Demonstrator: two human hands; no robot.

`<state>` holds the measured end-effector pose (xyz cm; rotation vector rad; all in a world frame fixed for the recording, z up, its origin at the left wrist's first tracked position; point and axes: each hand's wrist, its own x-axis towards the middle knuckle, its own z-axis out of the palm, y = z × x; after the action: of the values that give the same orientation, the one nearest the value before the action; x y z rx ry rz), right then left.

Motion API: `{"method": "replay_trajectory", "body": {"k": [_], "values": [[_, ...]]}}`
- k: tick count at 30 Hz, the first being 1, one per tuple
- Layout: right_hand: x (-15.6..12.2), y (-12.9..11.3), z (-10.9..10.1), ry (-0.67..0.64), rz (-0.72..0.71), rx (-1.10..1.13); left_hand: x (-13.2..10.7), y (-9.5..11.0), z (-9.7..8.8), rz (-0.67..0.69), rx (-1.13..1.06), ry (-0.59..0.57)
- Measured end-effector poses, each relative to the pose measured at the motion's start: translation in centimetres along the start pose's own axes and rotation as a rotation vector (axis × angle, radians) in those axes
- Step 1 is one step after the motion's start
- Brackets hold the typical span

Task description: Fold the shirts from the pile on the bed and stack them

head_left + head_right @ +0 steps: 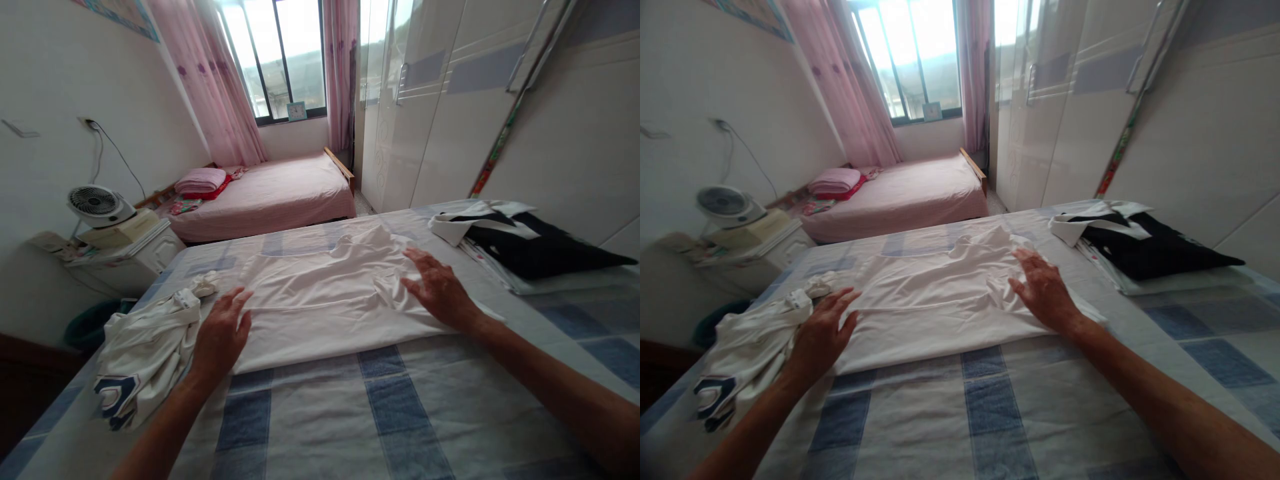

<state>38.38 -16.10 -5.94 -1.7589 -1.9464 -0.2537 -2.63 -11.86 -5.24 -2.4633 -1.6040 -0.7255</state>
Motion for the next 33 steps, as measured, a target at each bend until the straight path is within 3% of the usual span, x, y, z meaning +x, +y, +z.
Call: {"method": "replay_trajectory", "body": {"k": [3,5,8,12,16,20,25,29,33], "values": [[-1.4,-2.6,0.9,-0.189,-0.207,0.004,-0.6,2.3,1.1,0.228,-0.020,-0.153],[-2.2,-2.9,1.6,-0.303,-0.249,-0.018,-1.3,2.4,2.3,0.282,0.002,-0.272],[-3.2,-0.8,2.3,-0.365,-0.187,-0.075,-2.5,-0.1,3.5,0.207,0.063,-0.395],[-4.7,3.5,2.3,-0.317,-0.069,-0.147,-3.8,-4.8,3.2,-0.009,0.140,-0.388],[-4.7,5.1,1.6,-0.305,-0.028,-0.169,-3.6,-6.1,2.0,-0.091,0.184,-0.438],[-0.6,4.7,0.4,-0.245,-0.016,-0.122,-0.5,-4.9,1.5,0.008,0.219,-0.328],[7.9,4.9,1.4,-0.221,0.046,-0.004,7.0,-4.4,2.7,0.107,0.224,-0.177],[13.3,5.4,4.4,-0.293,0.137,-0.047,12.0,-5.2,4.8,0.074,0.253,-0.187],[16.3,5.8,6.9,-0.341,0.188,-0.089,14.3,-6.1,6.2,0.043,0.231,-0.307]]}}
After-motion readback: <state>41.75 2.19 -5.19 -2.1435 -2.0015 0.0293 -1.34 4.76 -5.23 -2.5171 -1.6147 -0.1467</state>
